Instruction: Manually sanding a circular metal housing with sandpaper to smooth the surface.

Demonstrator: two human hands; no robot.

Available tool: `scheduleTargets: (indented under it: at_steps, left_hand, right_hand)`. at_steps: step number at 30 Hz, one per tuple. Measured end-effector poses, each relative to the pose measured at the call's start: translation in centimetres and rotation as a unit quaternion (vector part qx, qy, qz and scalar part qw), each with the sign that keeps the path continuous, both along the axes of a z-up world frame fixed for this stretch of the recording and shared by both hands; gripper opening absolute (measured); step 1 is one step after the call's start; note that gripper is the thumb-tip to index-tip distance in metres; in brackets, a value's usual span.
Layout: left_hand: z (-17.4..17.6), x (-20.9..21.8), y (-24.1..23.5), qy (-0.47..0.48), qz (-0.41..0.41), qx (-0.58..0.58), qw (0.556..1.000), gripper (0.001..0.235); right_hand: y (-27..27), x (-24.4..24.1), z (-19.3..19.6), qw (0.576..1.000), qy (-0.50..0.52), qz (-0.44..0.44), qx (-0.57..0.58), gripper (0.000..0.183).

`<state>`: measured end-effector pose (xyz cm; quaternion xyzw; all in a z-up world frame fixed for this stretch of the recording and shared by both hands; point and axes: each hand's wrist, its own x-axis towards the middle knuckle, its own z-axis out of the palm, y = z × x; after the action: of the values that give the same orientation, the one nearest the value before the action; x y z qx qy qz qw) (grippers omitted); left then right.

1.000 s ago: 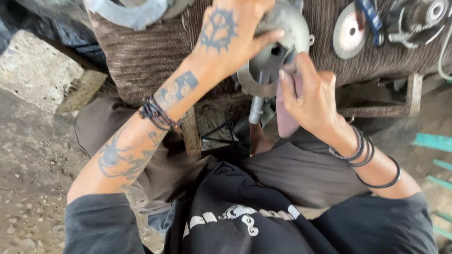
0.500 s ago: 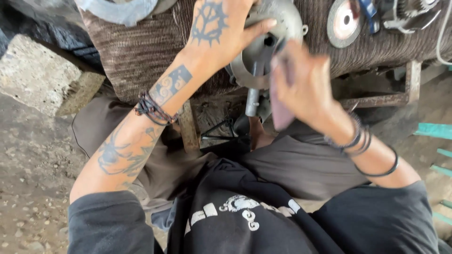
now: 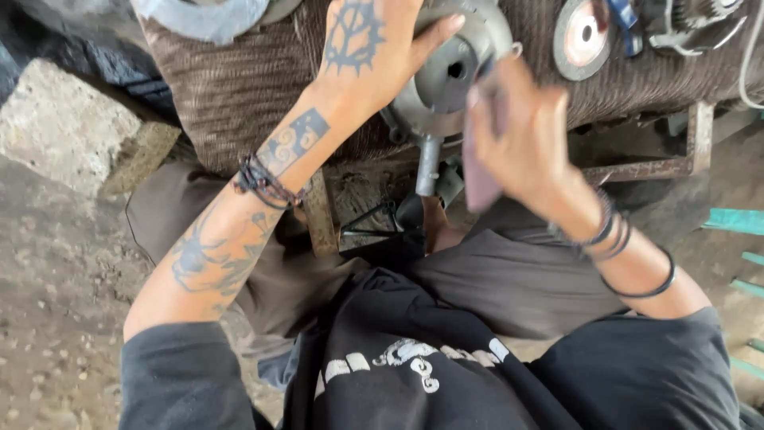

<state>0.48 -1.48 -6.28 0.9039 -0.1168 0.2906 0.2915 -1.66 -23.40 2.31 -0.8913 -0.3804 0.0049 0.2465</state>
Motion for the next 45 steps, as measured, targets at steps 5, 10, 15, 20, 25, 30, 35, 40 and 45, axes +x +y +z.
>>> scheduleTargets:
  at_steps: [5, 10, 15, 20, 25, 30, 35, 40, 45]
  left_hand:
    - [0.3, 0.1, -0.1, 0.089, 0.0, -0.024, 0.996, 0.053]
    - [2.1, -0.1, -0.2, 0.091, 0.011, -0.045, 0.995, 0.064]
    - [-1.7, -0.4, -1.0, 0.066, 0.073, 0.007, 0.995, 0.05]
    - [0.8, 0.3, -0.9, 0.033, 0.052, -0.038, 0.997, 0.052]
    - [2.2, 0.0, -0.8, 0.101, 0.072, -0.037, 0.992, 0.042]
    - [1.6, 0.1, -1.0, 0.082, 0.077, -0.035, 0.993, 0.041]
    - [1.4, 0.2, -0.9, 0.076, 0.072, -0.045, 0.994, 0.035]
    - [2.1, 0.0, -0.9, 0.115, 0.058, -0.057, 0.99, 0.04]
    - [2.0, 0.0, -1.2, 0.101, 0.066, -0.055, 0.991, 0.041]
  right_hand:
    - [-0.3, 2.6, -0.5, 1.0, -0.024, -0.016, -0.004, 0.011]
    - [0.0, 0.8, -0.3, 1.0, 0.03, 0.005, -0.007, 0.005]
    - [0.2, 0.9, -0.2, 1.0, -0.018, -0.013, -0.022, 0.008]
    - [0.3, 3.5, -0.3, 1.0, -0.021, -0.002, -0.003, 0.005]
    - [0.9, 1.7, 0.1, 1.0, -0.001, 0.012, -0.023, 0.004]
    - [0.8, 2.4, 0.3, 1.0, -0.025, -0.005, -0.013, 0.01]
    - [0.2, 4.0, -0.2, 0.999, -0.023, -0.031, -0.036, 0.004]
    - [0.2, 3.1, 0.0, 0.999, -0.019, -0.011, -0.036, 0.01]
    - [0.0, 2.7, -0.5, 0.998, -0.036, -0.014, -0.049, 0.01]
